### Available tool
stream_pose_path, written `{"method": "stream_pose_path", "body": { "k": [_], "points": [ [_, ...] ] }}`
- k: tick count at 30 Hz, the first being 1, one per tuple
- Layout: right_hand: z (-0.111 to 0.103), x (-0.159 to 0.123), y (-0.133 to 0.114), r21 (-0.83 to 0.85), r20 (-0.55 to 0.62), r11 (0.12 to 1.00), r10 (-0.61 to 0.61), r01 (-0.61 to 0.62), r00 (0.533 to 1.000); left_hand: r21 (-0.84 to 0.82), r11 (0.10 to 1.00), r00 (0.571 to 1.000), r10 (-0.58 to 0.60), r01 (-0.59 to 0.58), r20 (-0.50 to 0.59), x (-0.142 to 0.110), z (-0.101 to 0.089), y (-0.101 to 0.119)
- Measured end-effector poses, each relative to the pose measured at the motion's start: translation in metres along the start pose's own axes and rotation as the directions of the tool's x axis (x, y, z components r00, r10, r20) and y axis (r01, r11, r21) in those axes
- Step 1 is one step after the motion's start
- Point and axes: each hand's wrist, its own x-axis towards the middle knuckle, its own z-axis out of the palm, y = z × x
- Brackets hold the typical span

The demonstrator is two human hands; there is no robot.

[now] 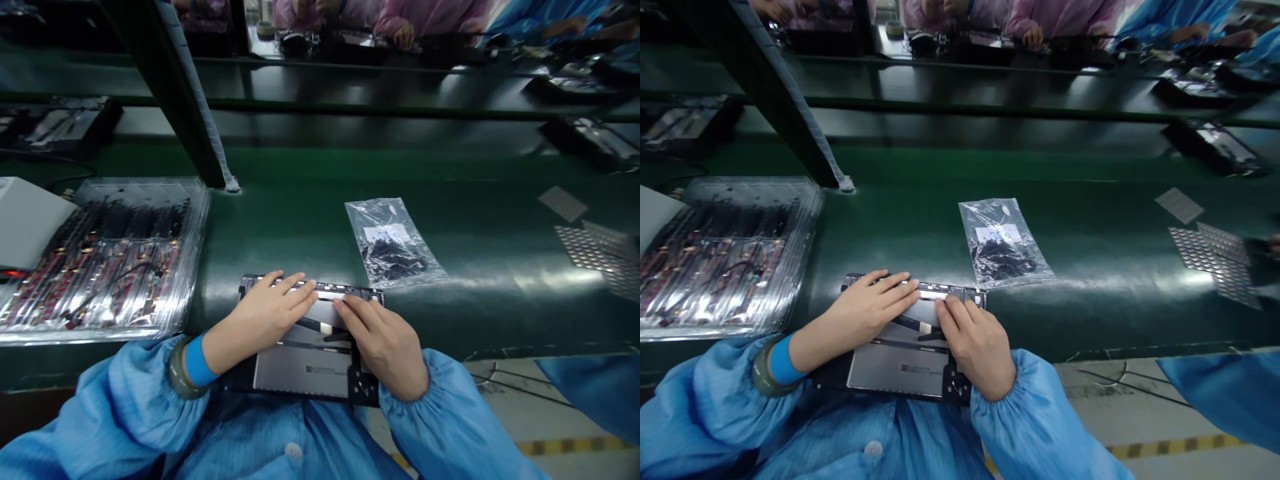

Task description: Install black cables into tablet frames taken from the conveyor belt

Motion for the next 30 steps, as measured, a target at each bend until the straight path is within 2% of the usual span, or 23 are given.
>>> {"method": "stream_pose_path", "body": {
  "k": [7, 12, 14, 17, 20, 25, 30],
  "points": [
    [-0.001, -0.012, 0.006, 0.041, -0.024, 0.998, 0.04, -0.039, 0.999, 0.016, 1.0, 0.999, -0.003, 0.002, 0.048, 0.005, -0.006, 0.004],
    [0.002, -0.021, 0.009, 0.24, -0.09, 0.944, 0.252, -0.225, 0.964, 0.029, 1.0, 0.995, -0.008, 0.005, 0.099, 0.01, -0.011, 0.006],
    [0.005, -0.02, 0.008, 0.261, -0.091, 0.92, 0.326, -0.293, 0.941, 0.02, 1.0, 0.994, -0.003, 0.001, 0.108, 0.013, -0.012, 0.006],
    [0.008, -0.015, 0.003, 0.235, -0.082, 0.911, 0.365, -0.338, 0.928, 0.0, 1.0, 0.993, 0.004, -0.004, 0.115, 0.016, -0.014, 0.005],
    [0.011, -0.01, -0.001, 0.265, -0.064, 0.891, 0.398, -0.369, 0.915, -0.03, 1.0, 0.996, 0.011, -0.009, 0.09, 0.016, -0.011, 0.002],
    [0.013, -0.003, -0.004, 0.412, -0.012, 0.803, 0.478, -0.431, 0.878, -0.11, 0.993, 0.999, 0.05, -0.049, -0.002, 0.008, 0.0, -0.007],
    [0.012, -0.001, -0.002, 0.514, 0.044, 0.717, 0.526, -0.471, 0.849, -0.053, 0.997, 0.999, 0.053, -0.053, 0.01, 0.003, 0.0, -0.007]
  ]
}}
